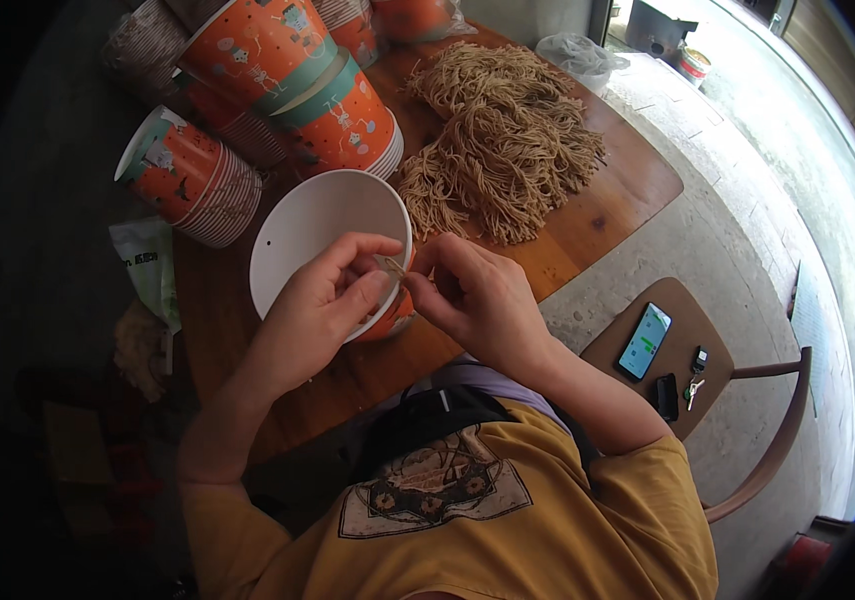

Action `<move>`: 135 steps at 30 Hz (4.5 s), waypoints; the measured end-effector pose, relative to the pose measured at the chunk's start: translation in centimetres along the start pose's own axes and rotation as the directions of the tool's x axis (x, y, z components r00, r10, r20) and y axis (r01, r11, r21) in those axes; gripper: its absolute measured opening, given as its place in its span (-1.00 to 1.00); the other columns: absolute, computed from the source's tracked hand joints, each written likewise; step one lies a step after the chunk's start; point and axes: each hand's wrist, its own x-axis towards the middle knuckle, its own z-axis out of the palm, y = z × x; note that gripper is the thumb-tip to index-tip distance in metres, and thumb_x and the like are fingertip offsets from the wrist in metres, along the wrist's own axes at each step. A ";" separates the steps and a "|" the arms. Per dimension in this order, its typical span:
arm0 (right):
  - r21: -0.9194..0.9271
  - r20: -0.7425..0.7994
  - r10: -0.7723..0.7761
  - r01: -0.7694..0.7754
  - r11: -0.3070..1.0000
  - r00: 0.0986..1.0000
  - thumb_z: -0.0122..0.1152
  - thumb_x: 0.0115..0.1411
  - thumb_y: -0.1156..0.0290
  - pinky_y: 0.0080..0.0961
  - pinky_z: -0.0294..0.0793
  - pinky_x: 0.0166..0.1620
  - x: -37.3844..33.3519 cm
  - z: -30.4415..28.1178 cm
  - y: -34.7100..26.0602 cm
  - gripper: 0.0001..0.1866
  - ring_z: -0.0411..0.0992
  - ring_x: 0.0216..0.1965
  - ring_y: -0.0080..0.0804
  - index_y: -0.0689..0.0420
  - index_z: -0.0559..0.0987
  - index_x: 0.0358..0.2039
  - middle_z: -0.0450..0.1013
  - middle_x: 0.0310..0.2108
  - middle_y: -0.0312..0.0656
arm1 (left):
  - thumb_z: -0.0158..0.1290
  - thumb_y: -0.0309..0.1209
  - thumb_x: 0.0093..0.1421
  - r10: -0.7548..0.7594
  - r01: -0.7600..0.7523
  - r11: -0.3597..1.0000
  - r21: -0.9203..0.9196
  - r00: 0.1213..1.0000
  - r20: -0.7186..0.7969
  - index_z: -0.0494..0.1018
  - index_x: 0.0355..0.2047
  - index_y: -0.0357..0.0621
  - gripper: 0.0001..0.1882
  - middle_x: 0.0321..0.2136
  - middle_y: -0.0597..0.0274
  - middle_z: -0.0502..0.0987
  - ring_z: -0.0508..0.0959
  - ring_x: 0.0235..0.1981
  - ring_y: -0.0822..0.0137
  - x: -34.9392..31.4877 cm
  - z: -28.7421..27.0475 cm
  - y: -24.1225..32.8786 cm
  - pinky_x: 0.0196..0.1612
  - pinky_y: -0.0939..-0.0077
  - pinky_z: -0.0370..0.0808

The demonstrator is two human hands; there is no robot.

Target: Thread thin brown cords through pre-punched holes in paper bowls for packaging.

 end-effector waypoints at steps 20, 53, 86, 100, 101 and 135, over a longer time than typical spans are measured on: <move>-0.034 -0.030 -0.105 0.104 0.994 0.994 0.19 0.10 0.45 -0.50 0.41 -0.47 0.3 0.0 0.2 -0.86 0.43 -0.56 -0.37 0.18 0.43 -0.37 0.42 -0.51 -0.17 | -0.01 -0.53 0.24 0.037 -0.045 0.960 -0.275 0.999 -0.034 0.38 -0.24 -0.20 -0.91 -0.33 0.35 0.46 0.43 -0.26 0.57 1.6 0.7 -0.7 -0.15 0.63 0.41; -0.039 -0.093 -0.246 0.243 0.969 0.965 0.20 0.10 0.53 -0.56 0.44 -0.46 0.6 0.1 1.1 -0.89 0.46 -0.50 -0.43 0.15 0.51 -0.32 0.45 -0.42 -0.23 | -0.07 -0.56 0.27 -0.077 0.115 0.926 -0.361 0.990 0.118 0.22 -0.02 -0.25 -0.72 -0.32 0.29 0.42 0.43 -0.27 0.54 1.9 0.2 0.3 -0.12 0.63 0.43; 0.145 -0.091 -0.055 0.068 0.987 0.994 0.18 0.15 0.46 -0.63 0.36 -0.47 0.6 0.5 1.6 -0.91 0.35 -0.60 -0.64 0.16 0.51 -0.31 0.42 -0.60 -0.26 | -0.06 -0.46 0.26 -0.137 0.181 0.966 -0.187 0.965 0.225 0.39 -0.27 -0.25 -0.89 -0.35 0.33 0.45 0.41 -0.29 0.56 1.7 -0.8 0.2 -0.17 0.60 0.38; 0.182 -0.099 -0.063 0.080 0.980 0.993 0.16 0.15 0.50 -0.64 0.35 -0.48 0.7 0.7 1.7 -0.93 0.32 -0.59 -0.67 0.18 0.50 -0.35 0.41 -0.60 -0.27 | -0.02 -0.49 0.22 -0.180 0.294 0.841 -0.454 0.943 0.278 0.34 -0.26 -0.15 -0.90 -0.40 0.36 0.42 0.35 -0.44 0.62 1.9 -1.0 0.1 -0.34 0.76 0.33; 0.181 -0.099 -0.064 0.081 0.980 0.993 0.16 0.15 0.50 -0.64 0.35 -0.48 0.7 0.7 1.8 -0.93 0.32 -0.59 -0.67 0.18 0.50 -0.35 0.41 -0.60 -0.27 | -0.01 -0.48 0.22 -0.174 0.271 0.871 -0.410 0.950 0.259 0.34 -0.25 -0.16 -0.89 -0.40 0.37 0.41 0.35 -0.43 0.62 1.9 -1.0 0.2 -0.32 0.74 0.36; 0.275 -0.131 0.011 0.026 0.961 0.991 0.16 0.17 0.50 -0.68 0.31 -0.49 0.2 0.4 2.0 -0.92 0.30 -0.57 -0.72 0.20 0.48 -0.33 0.39 -0.59 -0.32 | 0.12 -0.42 0.18 0.061 -0.058 0.985 0.164 0.998 -0.017 0.44 -0.33 -0.19 -0.88 -0.69 0.44 0.30 0.23 -0.64 0.62 1.7 0.8 0.8 -0.56 0.60 0.25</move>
